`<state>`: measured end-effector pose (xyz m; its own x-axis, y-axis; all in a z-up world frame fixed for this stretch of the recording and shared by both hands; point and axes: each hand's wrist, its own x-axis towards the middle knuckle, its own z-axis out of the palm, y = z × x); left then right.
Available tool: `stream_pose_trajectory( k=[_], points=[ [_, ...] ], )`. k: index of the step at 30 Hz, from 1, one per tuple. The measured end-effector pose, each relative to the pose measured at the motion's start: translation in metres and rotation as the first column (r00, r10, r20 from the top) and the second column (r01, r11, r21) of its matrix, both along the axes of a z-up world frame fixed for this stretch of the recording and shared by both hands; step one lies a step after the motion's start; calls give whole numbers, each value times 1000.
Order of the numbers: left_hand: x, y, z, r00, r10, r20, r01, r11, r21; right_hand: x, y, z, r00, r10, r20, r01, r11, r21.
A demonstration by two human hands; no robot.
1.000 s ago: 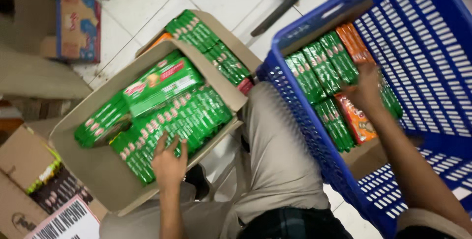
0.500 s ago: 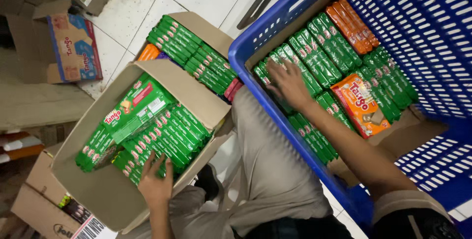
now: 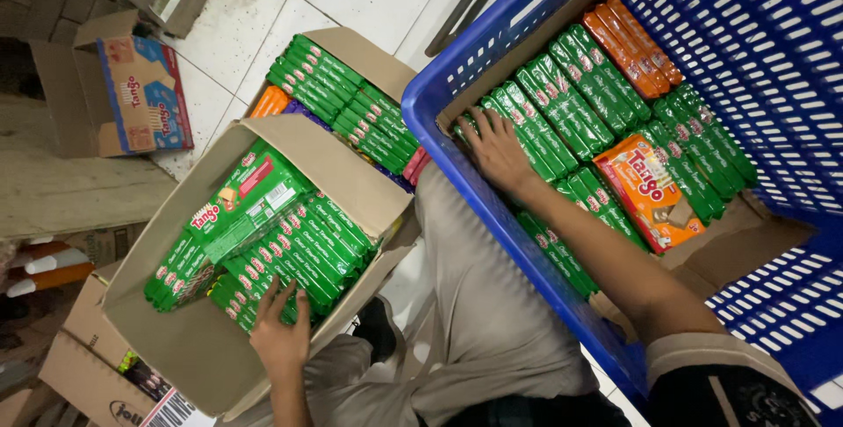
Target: The person transfers green Tango snack packs from a cardboard box into a blue plastic basket. They repeatedly pick up stacks of snacks and place them into the basket, organizing them as they go.
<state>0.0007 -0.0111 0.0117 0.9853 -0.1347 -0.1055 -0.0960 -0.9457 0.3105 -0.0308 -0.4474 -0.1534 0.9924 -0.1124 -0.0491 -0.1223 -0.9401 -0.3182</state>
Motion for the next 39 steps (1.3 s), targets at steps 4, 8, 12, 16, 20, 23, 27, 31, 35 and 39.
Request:
stream_pose_trajectory(
  k=[4, 8, 12, 16, 20, 23, 27, 31, 35, 39],
  points=[
    [-1, 7, -6, 1000, 1, 2, -1, 1000, -14, 9, 2, -7, 994, 23, 107, -2, 982, -191],
    [-2, 7, -6, 1000, 21, -10, -21, 1000, -14, 15, -4, -6, 989, 55, 139, -21, 973, -231],
    [-2, 13, -9, 998, 43, -42, -44, 999, -27, 0, -11, 7, 996, 87, 34, -78, 974, -215],
    [-3, 14, -16, 1000, 12, 5, -12, 1000, -22, -21, -17, 6, 993, 65, -98, -85, 973, -215],
    [-3, 12, -9, 1000, -5, 7, 6, 999, -47, -30, -12, 9, 997, 77, -27, -81, 941, -330],
    [-5, 11, -8, 1000, -4, -9, 4, 998, -57, -32, -4, 14, 998, 21, 61, -7, 975, -221],
    [-6, 12, -3, 1000, 10, -27, -12, 995, -99, -51, -1, 37, 975, -39, 219, 34, 999, 28],
    [-6, 9, 0, 997, 31, -74, -39, 993, -111, -78, -10, 89, 964, -260, -49, 264, 933, 244],
    [-4, 19, -16, 1000, -11, -7, 10, 992, -129, -103, -40, 131, 923, -384, 5, 342, 829, 442],
    [-6, 11, -2, 999, 32, -30, -35, 992, -118, -86, -72, 211, 923, -286, 256, 182, 914, 364]
  ],
)
